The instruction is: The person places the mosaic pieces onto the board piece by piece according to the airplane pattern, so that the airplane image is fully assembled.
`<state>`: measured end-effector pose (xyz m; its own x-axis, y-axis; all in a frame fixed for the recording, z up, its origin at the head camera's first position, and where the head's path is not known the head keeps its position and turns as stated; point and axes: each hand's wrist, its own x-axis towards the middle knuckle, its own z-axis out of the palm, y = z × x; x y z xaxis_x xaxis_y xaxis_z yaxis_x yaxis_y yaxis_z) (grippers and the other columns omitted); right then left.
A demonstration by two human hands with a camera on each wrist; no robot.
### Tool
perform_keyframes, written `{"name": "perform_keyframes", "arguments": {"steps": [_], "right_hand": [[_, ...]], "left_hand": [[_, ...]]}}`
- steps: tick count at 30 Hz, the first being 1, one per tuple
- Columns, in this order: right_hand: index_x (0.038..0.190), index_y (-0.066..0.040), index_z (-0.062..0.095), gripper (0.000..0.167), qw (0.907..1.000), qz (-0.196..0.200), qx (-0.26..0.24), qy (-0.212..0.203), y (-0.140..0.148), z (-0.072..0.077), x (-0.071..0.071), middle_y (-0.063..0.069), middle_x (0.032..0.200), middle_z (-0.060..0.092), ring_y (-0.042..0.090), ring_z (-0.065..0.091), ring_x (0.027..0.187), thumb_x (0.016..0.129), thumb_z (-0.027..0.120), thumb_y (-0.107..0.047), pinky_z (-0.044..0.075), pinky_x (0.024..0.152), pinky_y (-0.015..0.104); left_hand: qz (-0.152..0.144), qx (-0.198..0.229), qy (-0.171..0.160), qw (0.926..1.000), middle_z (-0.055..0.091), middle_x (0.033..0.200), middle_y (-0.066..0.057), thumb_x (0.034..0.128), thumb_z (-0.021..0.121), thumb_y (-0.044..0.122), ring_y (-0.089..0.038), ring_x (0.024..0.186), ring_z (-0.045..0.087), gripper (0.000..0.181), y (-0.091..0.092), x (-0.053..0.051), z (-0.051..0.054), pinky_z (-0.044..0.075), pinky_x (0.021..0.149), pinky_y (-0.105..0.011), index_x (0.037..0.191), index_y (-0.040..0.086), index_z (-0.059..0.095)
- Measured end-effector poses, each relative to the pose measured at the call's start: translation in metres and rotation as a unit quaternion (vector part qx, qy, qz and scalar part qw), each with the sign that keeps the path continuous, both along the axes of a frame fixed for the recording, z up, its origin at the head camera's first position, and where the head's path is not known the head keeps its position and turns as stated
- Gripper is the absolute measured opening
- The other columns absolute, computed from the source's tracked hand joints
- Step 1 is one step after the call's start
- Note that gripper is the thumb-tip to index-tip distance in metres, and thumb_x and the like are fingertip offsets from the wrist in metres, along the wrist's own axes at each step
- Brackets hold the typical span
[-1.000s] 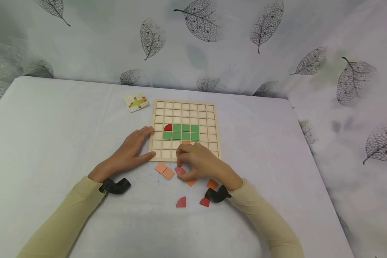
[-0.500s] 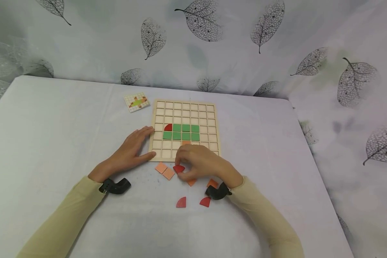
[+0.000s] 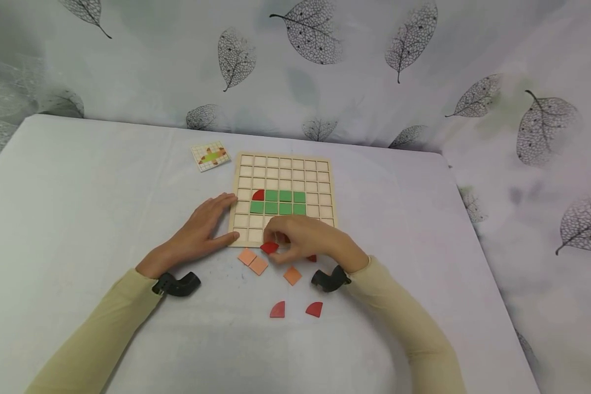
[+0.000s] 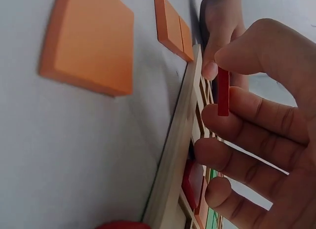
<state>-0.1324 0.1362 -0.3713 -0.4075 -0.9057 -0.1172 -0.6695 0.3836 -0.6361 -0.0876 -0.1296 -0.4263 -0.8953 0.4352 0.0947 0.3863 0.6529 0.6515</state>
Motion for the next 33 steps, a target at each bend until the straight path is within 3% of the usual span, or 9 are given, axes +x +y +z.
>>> {"name": "perform_keyframes", "arguments": {"steps": [7, 22, 33], "right_hand": [[0.097, -0.016, 0.065, 0.015, 0.9995, 0.010, 0.010, -0.028, -0.006, 0.005, -0.010, 0.001, 0.083, 0.059, 0.014, 0.055, 0.073, 0.083, 0.069, -0.016, 0.048, 0.064, 0.022], [0.099, -0.011, 0.065, 0.016, 0.9987, 0.035, 0.022, -0.029, -0.022, 0.009, -0.036, 0.000, 0.086, 0.059, 0.018, 0.056, 0.076, 0.084, 0.069, -0.015, 0.051, 0.067, 0.030], [0.100, -0.008, 0.066, 0.018, 0.9985, 0.047, 0.017, -0.022, -0.033, 0.009, -0.052, 0.003, 0.086, 0.059, 0.020, 0.055, 0.076, 0.084, 0.070, -0.015, 0.047, 0.067, 0.027]], "left_hand": [[0.000, 0.000, 0.000, 1.0000, 0.030, 0.154, -0.018, 0.0912, 0.067, 0.029, -0.030, 0.145, 0.024, 0.075, 0.000, 0.000, 0.001, 0.011, 0.122, -0.045, 0.149, -0.001, 0.029], [-0.001, 0.003, 0.001, 1.0000, 0.030, 0.155, -0.017, 0.0919, 0.066, 0.030, -0.030, 0.146, 0.024, 0.074, -0.001, -0.001, -0.001, 0.010, 0.122, -0.044, 0.149, 0.000, 0.030], [-0.004, 0.005, 0.005, 1.0000, 0.030, 0.155, -0.017, 0.0918, 0.066, 0.031, -0.029, 0.146, 0.023, 0.074, -0.001, -0.001, -0.002, 0.010, 0.122, -0.044, 0.149, -0.001, 0.030]]}}
